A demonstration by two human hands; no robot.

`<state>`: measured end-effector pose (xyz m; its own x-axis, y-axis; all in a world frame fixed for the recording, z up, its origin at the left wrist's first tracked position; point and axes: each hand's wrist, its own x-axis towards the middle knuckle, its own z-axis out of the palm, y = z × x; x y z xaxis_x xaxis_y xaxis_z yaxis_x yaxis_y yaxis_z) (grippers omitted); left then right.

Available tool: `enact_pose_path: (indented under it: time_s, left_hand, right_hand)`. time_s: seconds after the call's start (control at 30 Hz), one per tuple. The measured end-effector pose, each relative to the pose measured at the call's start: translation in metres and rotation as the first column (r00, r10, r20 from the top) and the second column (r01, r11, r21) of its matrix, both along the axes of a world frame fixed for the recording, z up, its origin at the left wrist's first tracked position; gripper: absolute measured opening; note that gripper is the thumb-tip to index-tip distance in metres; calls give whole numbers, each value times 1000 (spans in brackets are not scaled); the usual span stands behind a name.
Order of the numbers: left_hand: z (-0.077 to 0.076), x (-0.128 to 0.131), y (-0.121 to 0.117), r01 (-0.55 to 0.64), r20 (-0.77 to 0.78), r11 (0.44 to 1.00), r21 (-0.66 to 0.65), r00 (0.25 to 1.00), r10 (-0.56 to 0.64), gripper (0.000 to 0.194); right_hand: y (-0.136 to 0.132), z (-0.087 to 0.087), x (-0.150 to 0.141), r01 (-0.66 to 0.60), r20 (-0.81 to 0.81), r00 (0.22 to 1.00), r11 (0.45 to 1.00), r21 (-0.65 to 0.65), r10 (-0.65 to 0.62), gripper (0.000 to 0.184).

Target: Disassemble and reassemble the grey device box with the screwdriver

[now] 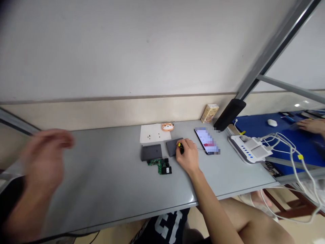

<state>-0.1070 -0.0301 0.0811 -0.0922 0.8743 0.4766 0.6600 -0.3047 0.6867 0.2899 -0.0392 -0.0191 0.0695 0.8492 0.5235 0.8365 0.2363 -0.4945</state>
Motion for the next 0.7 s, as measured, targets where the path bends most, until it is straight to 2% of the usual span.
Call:
enact_pose_path:
  time_s: [0.03,0.1,0.17,0.2,0.27,0.37,0.5,0.6,0.7]
  left_hand:
    - [-9,9,3,60,-16,998,-18,998,-60,31]
    - [-29,35,11,258,-114,961,-99,956,-269,31]
    - [-49,62,19,437,-254,876,-206,840,-479,32]
    - [-57,74,23,470,-309,850,-238,793,-525,35]
    - [-69,88,30,503,-361,826,-253,744,-563,34]
    - [-77,92,37,557,-358,791,-252,706,-611,25]
    - [-80,83,39,582,-329,780,-232,707,-626,19]
    - [-83,78,40,585,-318,783,-213,716,-621,16]
    - [-87,75,41,587,-308,787,-191,725,-616,15]
  right_hand:
    - [0,1,-1,0,4,1000,1000,2,0,13]
    - [-2,4,-3,-15,15,1000,1000,17,15,13]
    - [-9,8,-7,-72,32,997,997,35,71,13]
    - [-14,10,-9,-115,42,993,993,37,114,13]
    - [-28,12,-15,-222,68,973,975,5,221,14]
    - [-50,13,-21,-363,149,914,925,-116,377,21]
    - [-65,10,-22,-394,195,879,893,-216,435,23]
    - [-63,7,-19,-347,192,907,924,-162,375,20]
    - [-56,4,-14,-140,187,971,988,-60,149,22]
